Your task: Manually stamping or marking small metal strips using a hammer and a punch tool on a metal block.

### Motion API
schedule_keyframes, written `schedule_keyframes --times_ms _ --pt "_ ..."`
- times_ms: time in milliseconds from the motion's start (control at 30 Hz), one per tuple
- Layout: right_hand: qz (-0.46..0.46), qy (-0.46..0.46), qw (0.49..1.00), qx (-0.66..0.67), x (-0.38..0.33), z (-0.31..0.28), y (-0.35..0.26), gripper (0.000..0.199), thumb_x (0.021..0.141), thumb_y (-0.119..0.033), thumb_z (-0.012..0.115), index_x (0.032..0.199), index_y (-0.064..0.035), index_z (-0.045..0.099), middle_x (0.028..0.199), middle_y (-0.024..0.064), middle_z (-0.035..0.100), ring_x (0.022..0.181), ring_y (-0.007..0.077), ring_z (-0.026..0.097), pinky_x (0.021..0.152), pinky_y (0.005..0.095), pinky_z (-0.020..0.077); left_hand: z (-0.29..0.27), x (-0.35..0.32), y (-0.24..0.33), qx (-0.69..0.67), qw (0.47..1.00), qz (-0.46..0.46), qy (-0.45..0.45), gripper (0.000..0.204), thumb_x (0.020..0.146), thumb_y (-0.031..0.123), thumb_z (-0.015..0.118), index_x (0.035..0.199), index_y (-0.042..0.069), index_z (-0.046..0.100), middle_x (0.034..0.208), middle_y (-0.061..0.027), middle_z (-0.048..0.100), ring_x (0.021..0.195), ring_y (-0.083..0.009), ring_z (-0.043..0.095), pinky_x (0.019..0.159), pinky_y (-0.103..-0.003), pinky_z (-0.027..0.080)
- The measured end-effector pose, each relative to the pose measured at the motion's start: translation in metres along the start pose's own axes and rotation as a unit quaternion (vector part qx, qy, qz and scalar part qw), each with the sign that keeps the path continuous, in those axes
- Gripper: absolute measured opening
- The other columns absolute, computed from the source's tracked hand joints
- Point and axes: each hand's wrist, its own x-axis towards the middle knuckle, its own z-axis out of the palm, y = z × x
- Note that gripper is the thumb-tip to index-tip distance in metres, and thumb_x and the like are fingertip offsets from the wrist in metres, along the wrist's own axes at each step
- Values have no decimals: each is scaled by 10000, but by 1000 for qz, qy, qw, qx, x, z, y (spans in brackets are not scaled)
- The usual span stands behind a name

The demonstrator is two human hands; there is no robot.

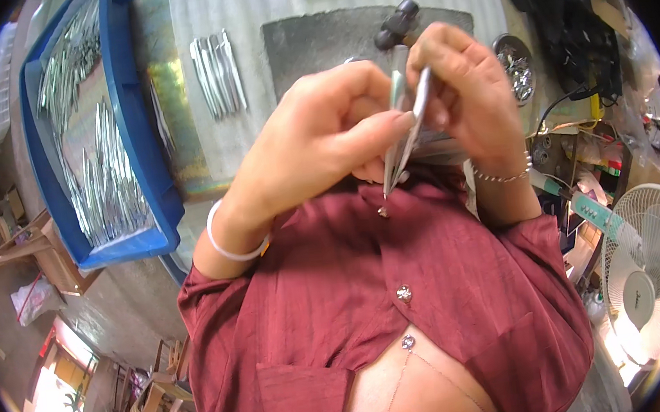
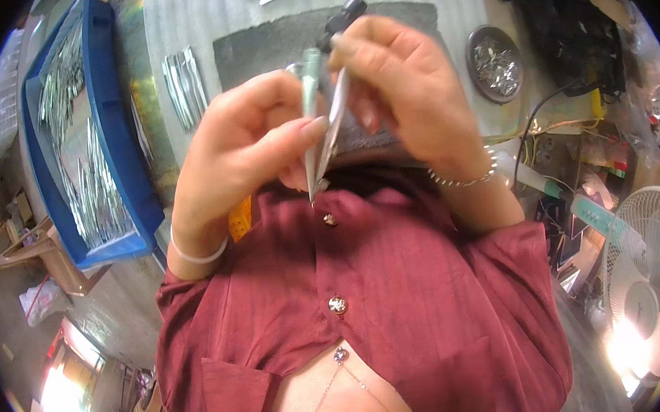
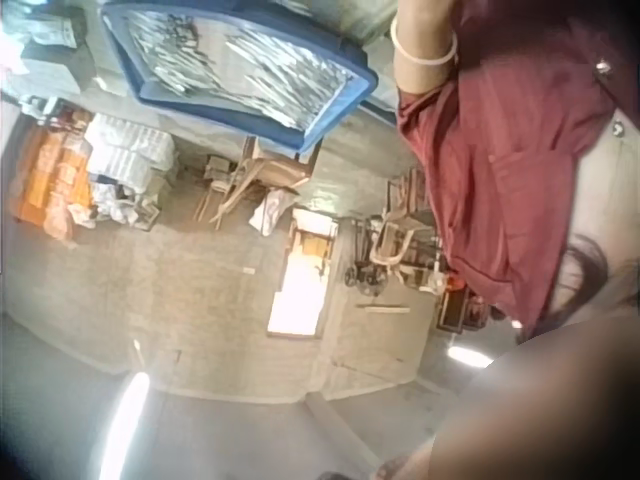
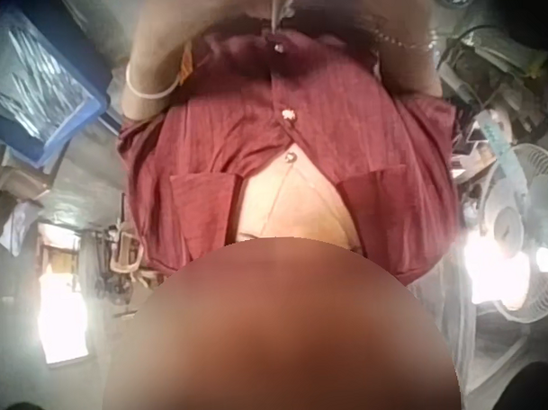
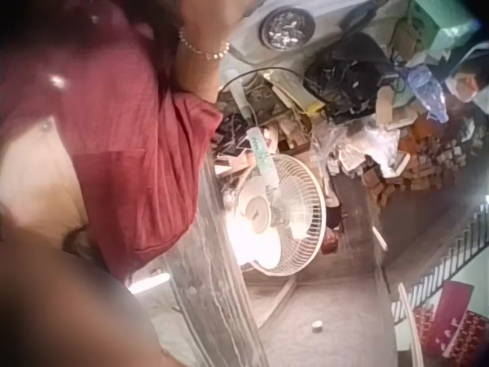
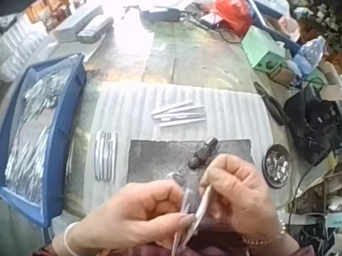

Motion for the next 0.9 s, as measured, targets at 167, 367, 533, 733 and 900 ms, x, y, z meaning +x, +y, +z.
schedule_keyframes --times_ms 167,367,533,733,900 --pt "-151 48 980 -120 41 -85 -65 203 934 -220 524 832 -54 582 647 -5 568 468 30 446 424 161 324 -1 -13 -13 183 942 215 179 147 814 -7 647 921 -9 545 706 -23 617 638 -57 603 549 -192 465" --pt "-117 131 849 -498 138 -173 -31 212 906 -254 574 830 -57 596 621 -48 512 466 25 408 409 211 330 -9 -17 -37 342 850 265 301 172 789 -48 655 932 -6 570 813 -76 635 636 -104 620 587 -226 484" --pt "-263 186 704 -632 128 -164 -20 208 863 -192 595 960 -9 596 763 33 610 671 101 561 613 248 459 -13 -19 -44 364 859 219 284 126 795 -17 662 911 -5 613 807 -95 632 616 -138 602 562 -251 464" --pt "-150 24 822 -549 5 -61 -31 281 821 -113 607 1079 -12 558 927 146 615 817 266 618 717 330 489 -13 -8 -39 160 931 208 252 78 853 0 620 927 -11 600 774 -65 648 688 -110 628 616 -220 482" --pt "-228 50 670 -704 -18 -41 0 435 714 -17 633 1118 -14 473 1005 135 509 913 310 544 716 390 478 -8 12 -33 140 932 245 226 81 855 -14 617 934 -10 598 772 -41 645 699 -91 629 632 -213 489"
